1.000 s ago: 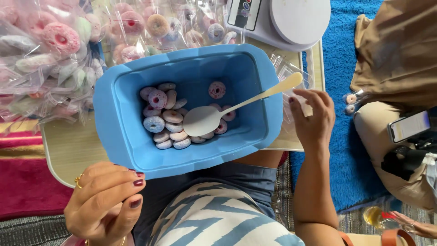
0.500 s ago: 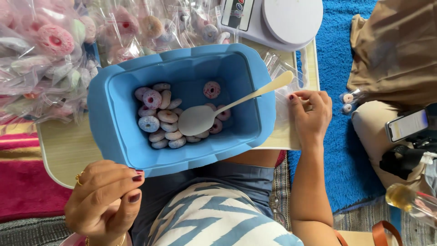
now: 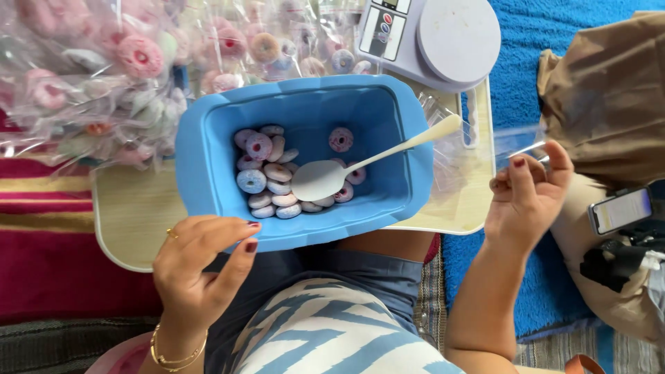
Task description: Packaging small donut-shaped items into plastic bags using a spoon
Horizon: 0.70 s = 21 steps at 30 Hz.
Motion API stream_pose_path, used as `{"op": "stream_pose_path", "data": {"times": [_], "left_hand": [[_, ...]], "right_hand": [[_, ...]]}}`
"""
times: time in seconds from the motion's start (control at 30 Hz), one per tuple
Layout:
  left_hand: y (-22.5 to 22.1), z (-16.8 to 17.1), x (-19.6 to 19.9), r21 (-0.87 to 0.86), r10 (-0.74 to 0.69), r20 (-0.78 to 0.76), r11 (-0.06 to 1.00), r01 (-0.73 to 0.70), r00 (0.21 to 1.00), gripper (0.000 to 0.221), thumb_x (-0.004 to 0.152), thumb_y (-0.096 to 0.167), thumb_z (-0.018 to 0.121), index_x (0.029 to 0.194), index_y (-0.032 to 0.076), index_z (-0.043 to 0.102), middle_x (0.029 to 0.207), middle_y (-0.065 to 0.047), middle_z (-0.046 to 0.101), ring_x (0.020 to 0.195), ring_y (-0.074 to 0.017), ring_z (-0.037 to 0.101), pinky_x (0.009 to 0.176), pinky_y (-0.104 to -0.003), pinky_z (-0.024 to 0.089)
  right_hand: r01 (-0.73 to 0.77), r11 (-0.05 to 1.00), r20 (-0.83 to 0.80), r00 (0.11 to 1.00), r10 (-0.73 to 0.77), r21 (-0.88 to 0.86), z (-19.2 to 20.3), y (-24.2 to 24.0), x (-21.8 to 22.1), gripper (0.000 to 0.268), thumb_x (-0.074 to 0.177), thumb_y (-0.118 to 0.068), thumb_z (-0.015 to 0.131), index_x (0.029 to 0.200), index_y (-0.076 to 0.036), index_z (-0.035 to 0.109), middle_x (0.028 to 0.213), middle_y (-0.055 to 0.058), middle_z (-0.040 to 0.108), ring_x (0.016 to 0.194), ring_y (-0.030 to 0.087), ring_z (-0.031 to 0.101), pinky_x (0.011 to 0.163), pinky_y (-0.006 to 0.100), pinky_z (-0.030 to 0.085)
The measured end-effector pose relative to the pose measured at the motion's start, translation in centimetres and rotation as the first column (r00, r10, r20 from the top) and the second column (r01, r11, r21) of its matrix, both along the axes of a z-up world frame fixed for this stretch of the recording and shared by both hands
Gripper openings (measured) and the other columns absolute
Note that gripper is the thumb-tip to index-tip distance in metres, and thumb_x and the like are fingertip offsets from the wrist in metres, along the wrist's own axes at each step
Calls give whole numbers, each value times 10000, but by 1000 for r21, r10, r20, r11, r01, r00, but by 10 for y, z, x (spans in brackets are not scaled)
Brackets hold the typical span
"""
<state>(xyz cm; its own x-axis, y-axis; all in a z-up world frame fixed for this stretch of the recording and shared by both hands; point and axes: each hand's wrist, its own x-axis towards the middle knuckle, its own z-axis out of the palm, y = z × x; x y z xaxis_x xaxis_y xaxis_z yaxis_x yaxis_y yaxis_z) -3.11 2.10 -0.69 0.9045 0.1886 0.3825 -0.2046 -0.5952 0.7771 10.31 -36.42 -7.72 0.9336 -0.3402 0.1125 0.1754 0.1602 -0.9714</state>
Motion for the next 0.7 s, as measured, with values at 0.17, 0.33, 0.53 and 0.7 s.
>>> {"op": "stream_pose_path", "data": {"times": [0.17, 0.33, 0.53, 0.7], "left_hand": [[-12, 20, 13, 25, -64, 28, 998, 63, 998, 141, 829, 95, 755, 965, 65, 748, 974, -49, 771, 908, -189, 697, 877, -319, 541], [-31, 41, 30, -32, -368, -79, 930, 367, 926, 648, 918, 567, 496, 1247, 38, 674, 1252, -90, 728, 1149, -234, 660, 1029, -382, 413], [-30, 46, 29, -407, -459, -19, 815, 413, 888, 312, 938, 293, 633, 1070, 31, 740, 1074, -76, 778, 972, -206, 729, 854, -288, 543], [-28, 39, 29, -398, -287, -5, 879, 261, 958, 217, 963, 203, 624, 1065, 54, 745, 1041, -71, 785, 916, -180, 720, 874, -288, 538]], "right_hand": [[-273, 956, 184, 950, 252, 103, 41, 53, -38, 519, 1048, -51, 717, 1501, -157, 487, 1089, 70, 732, 876, 125, 723, 778, 222, 624], [-649, 760, 164, 755, 635, 48, 75, 119, -78, 686, 961, 46, 690, 1525, -171, 365, 993, 128, 680, 793, 203, 712, 741, 272, 628], [-720, 694, 117, 689, 716, -5, 74, 136, -76, 713, 955, 71, 690, 1511, -202, 337, 1032, 130, 650, 887, 184, 689, 832, 271, 626], [-709, 660, 69, 667, 742, -248, 73, 134, -62, 738, 935, 110, 678, 1512, -147, 297, 1089, 154, 661, 966, 202, 714, 938, 287, 616]]}}
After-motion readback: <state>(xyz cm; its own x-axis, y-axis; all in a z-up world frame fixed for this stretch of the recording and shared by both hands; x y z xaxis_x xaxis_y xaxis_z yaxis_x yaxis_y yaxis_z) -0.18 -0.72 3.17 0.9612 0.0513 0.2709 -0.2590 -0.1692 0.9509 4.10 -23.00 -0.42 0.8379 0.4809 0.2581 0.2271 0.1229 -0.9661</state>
